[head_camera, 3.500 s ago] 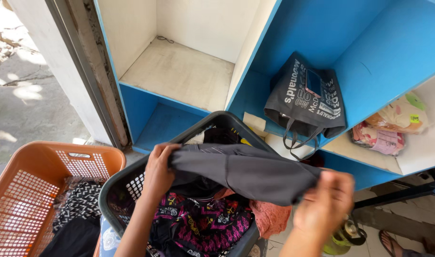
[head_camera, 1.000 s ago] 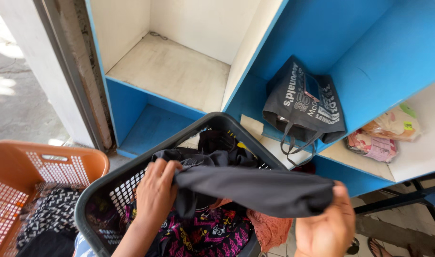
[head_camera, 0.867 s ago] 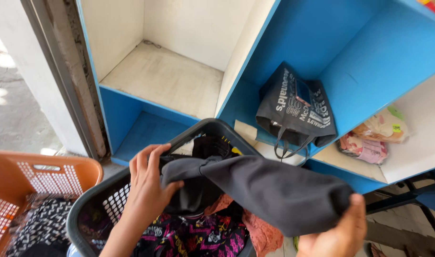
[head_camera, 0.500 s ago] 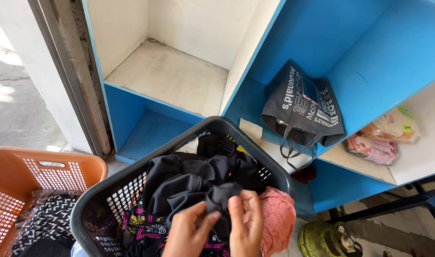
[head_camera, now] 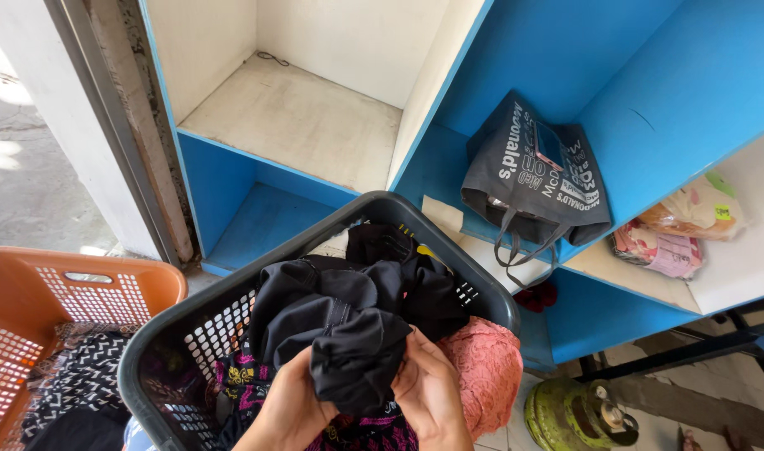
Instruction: The person sits on the floor and folds a black garment by hand, smoothing and aligning the fabric before placing it into a black laundry basket. The person continues to handle and fold additional dark-colored clothing items from the basket.
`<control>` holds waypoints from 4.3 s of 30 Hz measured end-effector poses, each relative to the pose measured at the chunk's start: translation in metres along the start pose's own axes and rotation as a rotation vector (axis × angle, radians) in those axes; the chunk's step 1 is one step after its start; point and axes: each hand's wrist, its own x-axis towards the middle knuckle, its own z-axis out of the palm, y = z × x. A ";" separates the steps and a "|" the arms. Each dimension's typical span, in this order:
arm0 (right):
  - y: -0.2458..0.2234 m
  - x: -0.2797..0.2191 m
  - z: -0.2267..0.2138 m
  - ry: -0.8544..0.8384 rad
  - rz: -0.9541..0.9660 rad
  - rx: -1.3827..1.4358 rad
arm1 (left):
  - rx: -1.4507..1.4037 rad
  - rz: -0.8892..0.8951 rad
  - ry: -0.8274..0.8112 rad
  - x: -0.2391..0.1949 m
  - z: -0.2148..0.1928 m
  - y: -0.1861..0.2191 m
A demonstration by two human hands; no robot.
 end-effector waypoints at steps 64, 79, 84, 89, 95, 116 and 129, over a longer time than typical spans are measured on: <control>-0.004 0.002 0.030 0.095 -0.310 -0.801 | 0.232 0.078 -0.102 0.004 0.022 0.036; 0.002 -0.023 -0.002 0.217 0.101 -0.106 | 0.671 0.257 -0.124 -0.010 -0.014 0.010; 0.016 -0.017 -0.007 0.212 0.300 0.245 | -0.144 -0.066 -0.068 -0.022 0.009 0.002; 0.020 -0.021 -0.003 0.242 -0.230 -0.366 | 0.288 0.077 -0.133 -0.032 0.011 0.014; 0.015 -0.038 0.022 -0.020 -0.565 -1.514 | 0.757 0.110 -0.155 -0.030 -0.002 -0.006; -0.081 -0.076 0.047 0.184 -1.131 -1.793 | 1.454 0.619 -0.083 0.008 0.055 0.050; -0.097 -0.061 0.095 0.278 -0.809 -0.632 | 1.608 0.956 -0.042 -0.040 0.072 0.044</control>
